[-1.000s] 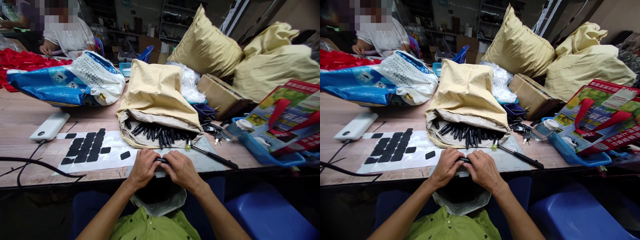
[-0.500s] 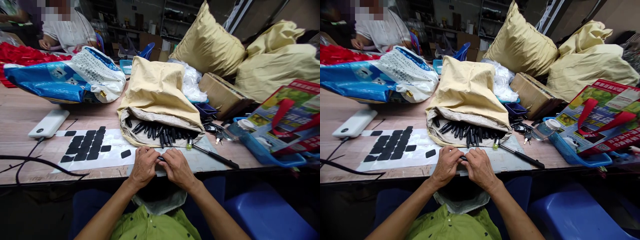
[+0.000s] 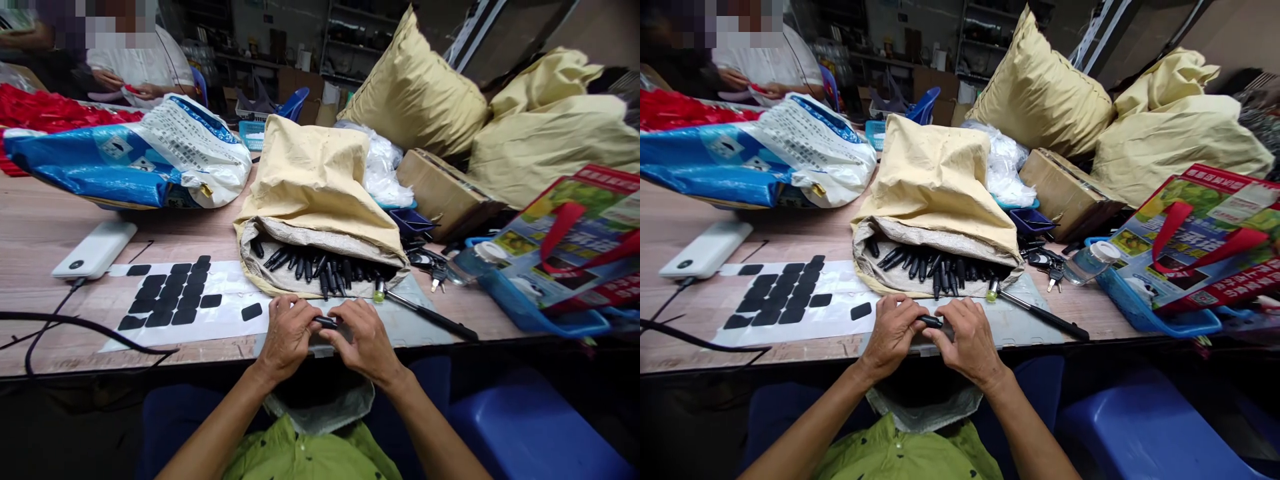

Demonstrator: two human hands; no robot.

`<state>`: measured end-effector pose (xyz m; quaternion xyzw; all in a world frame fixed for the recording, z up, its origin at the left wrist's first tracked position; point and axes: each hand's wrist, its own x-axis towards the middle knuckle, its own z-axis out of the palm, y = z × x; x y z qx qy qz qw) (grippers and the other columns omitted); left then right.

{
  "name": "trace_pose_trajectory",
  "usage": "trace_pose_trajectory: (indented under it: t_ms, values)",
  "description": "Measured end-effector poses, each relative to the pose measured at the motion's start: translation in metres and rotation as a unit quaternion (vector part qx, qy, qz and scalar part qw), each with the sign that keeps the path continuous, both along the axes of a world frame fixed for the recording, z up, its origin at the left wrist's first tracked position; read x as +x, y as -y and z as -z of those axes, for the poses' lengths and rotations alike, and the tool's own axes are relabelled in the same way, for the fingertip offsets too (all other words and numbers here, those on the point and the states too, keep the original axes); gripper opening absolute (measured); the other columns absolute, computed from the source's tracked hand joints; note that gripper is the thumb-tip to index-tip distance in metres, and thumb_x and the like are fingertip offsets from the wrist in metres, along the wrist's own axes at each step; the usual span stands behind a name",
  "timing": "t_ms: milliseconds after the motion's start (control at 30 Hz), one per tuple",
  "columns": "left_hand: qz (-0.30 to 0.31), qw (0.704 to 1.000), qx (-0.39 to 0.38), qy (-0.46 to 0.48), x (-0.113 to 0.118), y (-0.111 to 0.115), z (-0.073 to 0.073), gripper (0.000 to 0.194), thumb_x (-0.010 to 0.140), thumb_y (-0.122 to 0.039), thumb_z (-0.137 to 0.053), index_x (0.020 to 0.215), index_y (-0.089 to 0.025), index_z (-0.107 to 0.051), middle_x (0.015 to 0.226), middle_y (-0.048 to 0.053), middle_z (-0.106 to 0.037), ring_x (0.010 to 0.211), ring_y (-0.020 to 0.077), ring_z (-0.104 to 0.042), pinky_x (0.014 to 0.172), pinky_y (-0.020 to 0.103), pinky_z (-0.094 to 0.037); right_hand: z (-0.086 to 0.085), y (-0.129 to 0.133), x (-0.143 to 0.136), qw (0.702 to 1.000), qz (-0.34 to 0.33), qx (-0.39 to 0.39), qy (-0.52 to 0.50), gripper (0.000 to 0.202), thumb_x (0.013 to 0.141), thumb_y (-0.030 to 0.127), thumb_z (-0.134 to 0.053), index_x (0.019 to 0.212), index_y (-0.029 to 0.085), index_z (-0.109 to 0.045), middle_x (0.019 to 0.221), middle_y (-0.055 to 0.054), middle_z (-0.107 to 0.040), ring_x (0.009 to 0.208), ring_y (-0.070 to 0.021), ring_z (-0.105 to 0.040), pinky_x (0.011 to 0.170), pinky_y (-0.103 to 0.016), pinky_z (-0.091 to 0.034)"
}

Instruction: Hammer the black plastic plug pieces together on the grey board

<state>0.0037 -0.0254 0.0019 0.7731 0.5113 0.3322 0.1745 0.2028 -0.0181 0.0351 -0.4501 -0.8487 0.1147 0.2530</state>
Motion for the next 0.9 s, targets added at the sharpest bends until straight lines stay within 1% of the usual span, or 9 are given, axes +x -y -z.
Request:
trace_pose_trajectory:
  t_ms: [100,200,333,400,467,533,633,800,900]
  values:
    - [-0.003,1.0,-0.011,-0.008,0.001,0.0,-0.002,0.012,0.098,-0.023,-0.057,0.105,-0.026,-0.066,0.1,0.002,-0.07,0.109,0.0264,-0.051,0.1,0.047,-0.029,-0.007,-0.003,0.024,0.998,0.037,0.024,-0.034,0.025,0.094,0.037,-0.067,0.112,0.021,-0.063,0.095,-0.005,-0.065,0.091,-0.023,-0.057,0.085,-0.038,-0.043]
    - [-0.008,1.0,-0.024,-0.015,0.002,-0.001,-0.003,0.012,0.099,-0.025,-0.056,0.105,-0.027,-0.067,0.1,0.002,-0.07,0.109,0.0267,-0.051,0.1,0.047,-0.03,-0.006,-0.013,0.063,0.989,0.126,0.068,-0.04,0.023,0.096,0.035,-0.062,0.114,0.021,-0.064,0.097,-0.006,-0.066,0.091,-0.0229,-0.059,0.086,-0.038,-0.046]
    - [-0.014,0.999,-0.032,-0.034,0.006,-0.005,-0.002,0.012,0.096,-0.029,-0.063,0.107,-0.028,-0.069,0.104,0.003,-0.068,0.11,0.0269,-0.05,0.098,0.046,-0.032,0.013,-0.028,0.122,0.953,0.274,0.102,0.078,0.037,0.091,0.04,-0.064,0.123,0.02,-0.065,0.108,-0.011,-0.066,0.099,-0.0295,-0.059,0.086,-0.044,-0.046]
    - [-0.014,0.998,-0.039,-0.044,0.007,-0.007,-0.001,0.013,0.094,-0.029,-0.066,0.107,-0.028,-0.071,0.105,0.004,-0.066,0.108,0.0269,-0.051,0.096,0.045,-0.034,0.024,-0.031,0.143,0.946,0.29,0.073,0.125,0.032,0.091,0.041,-0.063,0.118,0.023,-0.068,0.108,-0.01,-0.067,0.099,-0.0301,-0.059,0.082,-0.044,-0.045]
    - [-0.014,0.998,-0.045,-0.044,0.007,-0.008,0.0,0.015,0.092,-0.028,-0.068,0.107,-0.029,-0.072,0.104,0.004,-0.066,0.108,0.0268,-0.051,0.095,0.044,-0.034,0.031,-0.031,0.154,0.949,0.276,0.057,0.14,0.023,0.094,0.038,-0.059,0.108,0.024,-0.07,0.103,-0.008,-0.068,0.097,-0.0284,-0.059,0.081,-0.042,-0.045]
    - [-0.014,0.998,-0.051,-0.035,0.007,-0.009,0.0,0.016,0.091,-0.027,-0.07,0.107,-0.028,-0.072,0.103,0.004,-0.066,0.107,0.0265,-0.052,0.094,0.044,-0.035,0.03,-0.027,0.155,0.954,0.26,0.068,0.137,0.019,0.097,0.034,-0.055,0.102,0.022,-0.069,0.098,-0.008,-0.068,0.097,-0.0268,-0.06,0.083,-0.041,-0.046]
    - [-0.012,0.998,-0.059,-0.019,0.005,-0.01,0.001,0.018,0.089,-0.029,-0.074,0.107,-0.029,-0.073,0.1,0.003,-0.067,0.106,0.0262,-0.053,0.094,0.043,-0.035,0.018,-0.012,0.138,0.96,0.247,0.091,0.091,0.021,0.101,0.033,-0.051,0.105,0.021,-0.067,0.1,-0.009,-0.067,0.097,-0.0252,-0.063,0.085,-0.039,-0.049]
    - [-0.037,0.998,-0.059,-0.012,0.005,-0.011,0.003,0.019,0.084,-0.032,-0.079,0.103,-0.03,-0.075,0.096,0.002,-0.069,0.103,0.0264,-0.055,0.09,0.042,-0.035,-0.002,0.021,0.081,0.984,0.162,0.028,-0.075,0.024,0.104,0.032,-0.048,0.119,0.025,-0.066,0.107,-0.008,-0.069,0.101,-0.023,-0.067,0.09,-0.036,-0.054]
    - [-0.045,0.997,-0.063,-0.022,0.006,-0.012,0.004,0.021,0.081,-0.032,-0.081,0.102,-0.031,-0.077,0.095,0.002,-0.07,0.102,0.0266,-0.055,0.09,0.042,-0.036,-0.009,0.034,0.05,0.989,0.126,-0.012,-0.076,0.033,0.105,0.029,-0.044,0.132,0.027,-0.064,0.102,-0.007,-0.069,0.093,-0.0206,-0.067,0.084,-0.033,-0.056]
